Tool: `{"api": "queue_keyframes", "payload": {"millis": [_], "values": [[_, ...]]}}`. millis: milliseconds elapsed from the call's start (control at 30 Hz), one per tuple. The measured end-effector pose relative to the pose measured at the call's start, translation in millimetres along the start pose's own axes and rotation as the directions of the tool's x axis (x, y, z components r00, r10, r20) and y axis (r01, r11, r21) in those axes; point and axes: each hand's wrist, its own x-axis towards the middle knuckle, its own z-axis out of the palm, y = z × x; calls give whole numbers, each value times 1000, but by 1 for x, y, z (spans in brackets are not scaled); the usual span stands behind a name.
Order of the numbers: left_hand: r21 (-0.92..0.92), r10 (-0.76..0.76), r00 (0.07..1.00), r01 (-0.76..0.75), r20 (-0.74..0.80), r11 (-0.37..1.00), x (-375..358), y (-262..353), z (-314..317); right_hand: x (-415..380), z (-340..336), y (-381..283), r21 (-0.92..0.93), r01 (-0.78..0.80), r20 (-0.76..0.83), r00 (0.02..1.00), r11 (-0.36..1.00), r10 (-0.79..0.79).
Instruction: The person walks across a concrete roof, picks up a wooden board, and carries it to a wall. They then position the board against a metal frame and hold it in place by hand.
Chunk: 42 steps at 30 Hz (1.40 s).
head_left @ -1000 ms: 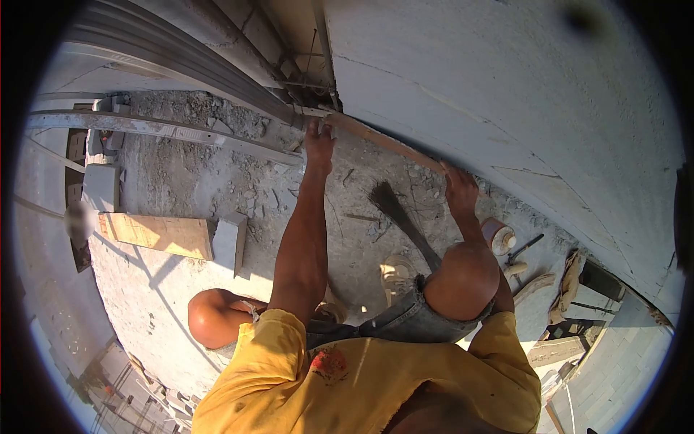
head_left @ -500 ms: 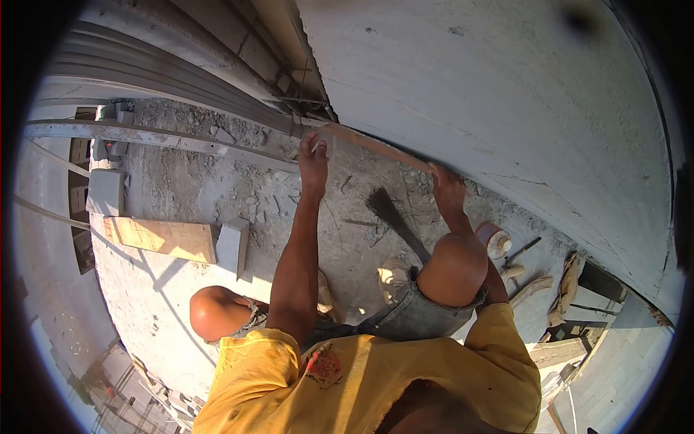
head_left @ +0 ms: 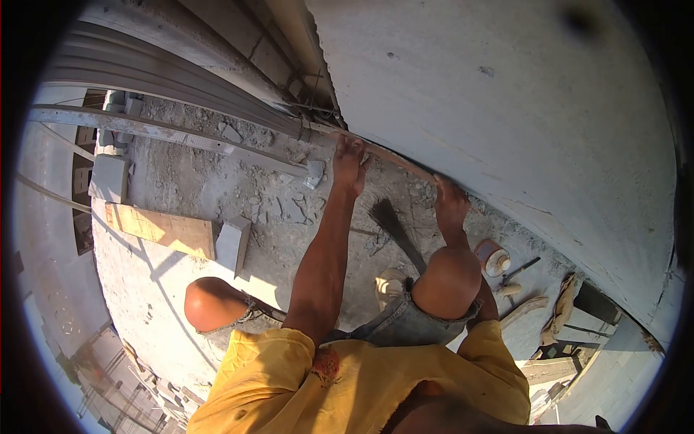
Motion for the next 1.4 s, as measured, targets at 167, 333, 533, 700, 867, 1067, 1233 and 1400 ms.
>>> {"api": "queue_keyframes", "payload": {"millis": [167,333,533,700,867,1067,1233,1400], "values": [[-75,98,992,-91,84,993,-3,-8,-8,-5,-1,-5,-51,-15,64,998,999,18],[-41,23,998,-20,63,999,-1,-16,-12,-1,-5,16,-56,84,146,987,995,-75],[-40,-173,985,174,23,984,2,-7,-12,-13,-40,43,-301,3,404,906,954,124],[-119,-61,996,68,60,991,1,-21,0,-20,-38,52,-338,79,350,936,938,48],[-147,-52,997,61,62,987,3,-26,-8,-23,-36,21,-314,-29,162,983,949,84],[-102,-27,991,41,133,994,20,-32,-30,-12,-28,51,-341,93,320,947,935,23],[-175,-34,997,45,65,984,13,-15,-14,-19,-25,48,-314,5,262,962,950,82],[-107,-22,992,36,128,994,15,-11,-22,-26,-29,29,-251,-47,220,970,967,105]]}}
